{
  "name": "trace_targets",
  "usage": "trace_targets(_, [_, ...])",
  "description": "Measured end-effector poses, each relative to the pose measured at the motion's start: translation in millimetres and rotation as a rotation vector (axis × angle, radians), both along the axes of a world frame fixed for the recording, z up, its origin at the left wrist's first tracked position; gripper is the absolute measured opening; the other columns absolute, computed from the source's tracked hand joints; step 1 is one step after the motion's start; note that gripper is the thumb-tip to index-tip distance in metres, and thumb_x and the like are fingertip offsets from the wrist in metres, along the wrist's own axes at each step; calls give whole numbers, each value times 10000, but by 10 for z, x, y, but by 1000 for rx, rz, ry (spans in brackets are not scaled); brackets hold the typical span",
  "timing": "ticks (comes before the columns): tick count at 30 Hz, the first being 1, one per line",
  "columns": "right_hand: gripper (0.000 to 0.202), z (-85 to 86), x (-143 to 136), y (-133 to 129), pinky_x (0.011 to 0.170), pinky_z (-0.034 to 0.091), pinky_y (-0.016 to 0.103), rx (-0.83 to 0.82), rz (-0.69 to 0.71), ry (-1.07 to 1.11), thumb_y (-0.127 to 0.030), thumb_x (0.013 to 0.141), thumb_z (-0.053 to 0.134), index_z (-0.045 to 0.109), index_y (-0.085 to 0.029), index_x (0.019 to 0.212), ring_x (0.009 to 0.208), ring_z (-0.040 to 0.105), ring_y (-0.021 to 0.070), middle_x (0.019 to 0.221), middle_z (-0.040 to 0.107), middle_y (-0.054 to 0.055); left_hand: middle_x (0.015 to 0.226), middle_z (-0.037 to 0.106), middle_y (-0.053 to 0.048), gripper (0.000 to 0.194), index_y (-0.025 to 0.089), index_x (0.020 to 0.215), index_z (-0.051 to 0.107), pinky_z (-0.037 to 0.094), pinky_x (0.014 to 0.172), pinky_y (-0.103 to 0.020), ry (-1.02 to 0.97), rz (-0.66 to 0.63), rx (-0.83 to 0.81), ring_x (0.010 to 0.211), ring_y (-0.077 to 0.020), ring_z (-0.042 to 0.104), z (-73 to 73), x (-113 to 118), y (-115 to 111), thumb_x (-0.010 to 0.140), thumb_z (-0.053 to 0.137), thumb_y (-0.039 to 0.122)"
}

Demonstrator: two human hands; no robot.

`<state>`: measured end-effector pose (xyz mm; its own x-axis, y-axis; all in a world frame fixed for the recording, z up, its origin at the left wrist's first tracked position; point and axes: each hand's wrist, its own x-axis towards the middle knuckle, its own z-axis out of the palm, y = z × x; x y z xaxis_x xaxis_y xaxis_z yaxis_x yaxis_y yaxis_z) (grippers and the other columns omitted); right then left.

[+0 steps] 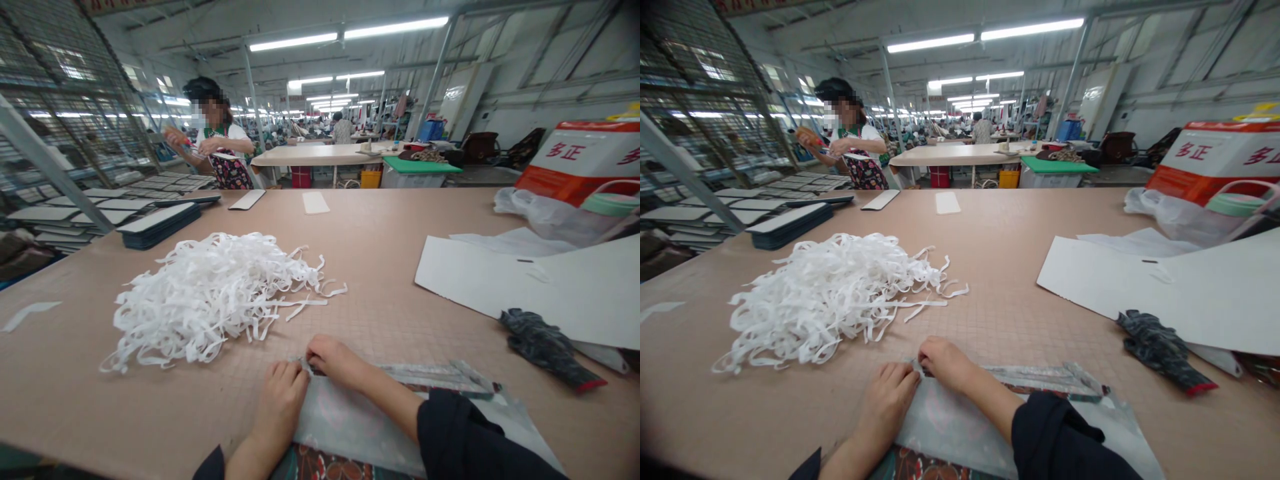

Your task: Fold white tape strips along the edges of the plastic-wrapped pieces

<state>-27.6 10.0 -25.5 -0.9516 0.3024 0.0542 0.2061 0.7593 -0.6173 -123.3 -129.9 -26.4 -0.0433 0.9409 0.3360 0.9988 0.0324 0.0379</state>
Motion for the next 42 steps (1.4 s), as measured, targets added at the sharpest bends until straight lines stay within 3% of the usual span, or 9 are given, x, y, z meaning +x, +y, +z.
trace_targets(9, [118,-7,-100,0,665,374,223,45,13,-95,-108,754,484,581,-150,806,753,519,140,836,585,38,885,573,-79,287,146,1029,546,406,725,-362,143,-53,-47,786,-206,509,-24,13,0,831,357,62])
trace_targets(16, [197,4,-137,-34,666,373,238,64,-70,-129,-87,756,471,529,-143,936,786,523,147,911,577,53,844,563,-55,254,174,988,561,419,668,-331,81,-7,-87,752,-193,509,-21,12,23,824,395,74])
trace_targets(19, [212,-5,-83,-73,674,376,232,79,-123,-109,-75,792,421,514,-148,968,795,523,138,952,560,56,925,580,-60,245,183,974,566,414,732,-350,71,-17,-71,827,-201,519,-53,-8,20,811,419,73])
trace_targets(23, [188,5,243,-146,724,368,250,229,-170,-94,-66,813,401,550,-162,875,856,507,161,901,563,53,1097,574,-37,274,194,993,553,303,926,-410,38,-96,-4,1027,-208,473,-82,-46,38,791,433,54])
trace_targets(26, [170,69,618,-118,707,370,282,350,-186,-242,-72,795,434,578,-161,814,843,513,197,856,582,70,1031,608,-6,261,214,942,564,275,946,-418,-53,-106,-57,980,-186,505,-8,-84,91,774,442,56])
trace_targets(30, [134,231,1011,33,699,371,283,279,-310,-414,-130,746,495,583,-147,845,839,528,212,871,601,84,939,629,-1,221,230,895,575,304,910,-440,-147,-81,-190,909,-196,535,153,-101,195,740,499,92])
trace_targets(35, [138,418,1160,45,722,357,275,212,-316,-420,-118,698,484,580,-142,794,870,521,213,892,600,91,1120,576,-23,349,256,1073,513,276,938,-474,-89,-195,-121,1047,-226,480,204,83,324,741,556,157])
trace_targets(39, [191,579,1347,-83,695,357,260,129,-299,-397,-95,703,453,569,-157,842,833,547,198,882,621,78,789,615,29,117,250,875,563,229,982,-454,-50,-328,-41,850,-157,533,322,255,330,820,481,187])
trace_targets(42, [226,740,1695,-92,645,355,261,9,-335,-422,-191,720,513,544,-198,944,785,578,207,848,646,55,628,556,51,188,257,750,562,223,990,-435,-29,-431,-6,688,-124,510,427,306,165,862,422,198])
